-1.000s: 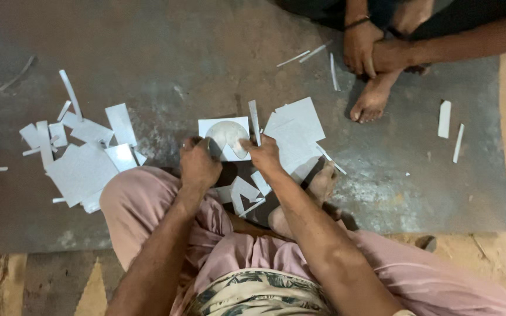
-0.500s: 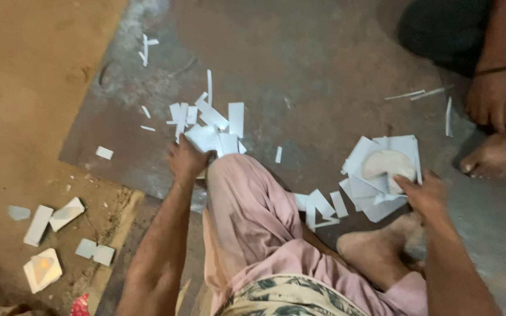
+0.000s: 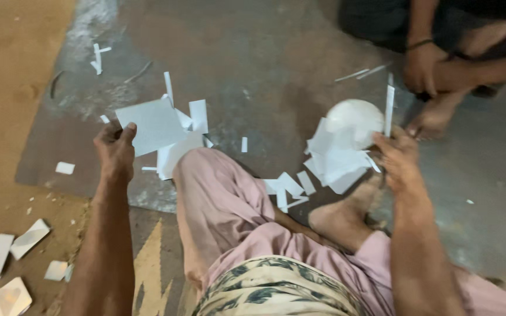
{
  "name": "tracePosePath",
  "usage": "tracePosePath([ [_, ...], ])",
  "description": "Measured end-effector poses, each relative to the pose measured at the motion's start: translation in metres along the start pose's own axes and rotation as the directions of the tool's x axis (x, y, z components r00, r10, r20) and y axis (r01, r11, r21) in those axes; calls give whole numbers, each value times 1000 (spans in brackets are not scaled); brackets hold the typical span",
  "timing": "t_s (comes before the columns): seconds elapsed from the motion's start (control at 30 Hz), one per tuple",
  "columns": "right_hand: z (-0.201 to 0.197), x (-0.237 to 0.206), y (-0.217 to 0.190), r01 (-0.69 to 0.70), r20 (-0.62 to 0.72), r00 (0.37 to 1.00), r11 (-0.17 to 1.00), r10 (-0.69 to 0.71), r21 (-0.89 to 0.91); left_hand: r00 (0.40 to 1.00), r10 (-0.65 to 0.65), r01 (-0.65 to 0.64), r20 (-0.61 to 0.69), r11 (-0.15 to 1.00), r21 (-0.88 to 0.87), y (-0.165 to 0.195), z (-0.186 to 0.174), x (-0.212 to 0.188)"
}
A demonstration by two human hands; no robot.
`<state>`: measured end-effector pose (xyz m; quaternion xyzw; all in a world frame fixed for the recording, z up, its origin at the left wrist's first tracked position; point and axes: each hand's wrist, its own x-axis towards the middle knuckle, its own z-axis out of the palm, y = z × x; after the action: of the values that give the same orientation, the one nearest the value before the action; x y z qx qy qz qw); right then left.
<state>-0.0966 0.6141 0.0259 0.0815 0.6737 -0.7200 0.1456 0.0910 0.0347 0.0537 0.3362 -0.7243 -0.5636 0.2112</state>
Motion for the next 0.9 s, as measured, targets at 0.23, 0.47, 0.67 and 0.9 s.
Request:
tracePosePath([
  [0.23, 73, -66, -51, 178, 123, 979, 973, -161, -146, 877, -53, 265, 478, 883, -388, 81, 119, -97],
  [0.47, 92, -106, -54, 281, 255, 948, 881, -193, -380, 731, -35, 337, 681, 887, -316, 97, 176, -171],
  [0.67, 90, -103, -51, 246, 280, 947, 916, -157, -318, 710, 32, 351, 703, 850, -394, 99, 182, -170],
  [0.9, 91, -69, 2, 274, 272, 946, 886, -177, -375, 719, 61, -286, 693, 934, 215, 59, 200, -148],
])
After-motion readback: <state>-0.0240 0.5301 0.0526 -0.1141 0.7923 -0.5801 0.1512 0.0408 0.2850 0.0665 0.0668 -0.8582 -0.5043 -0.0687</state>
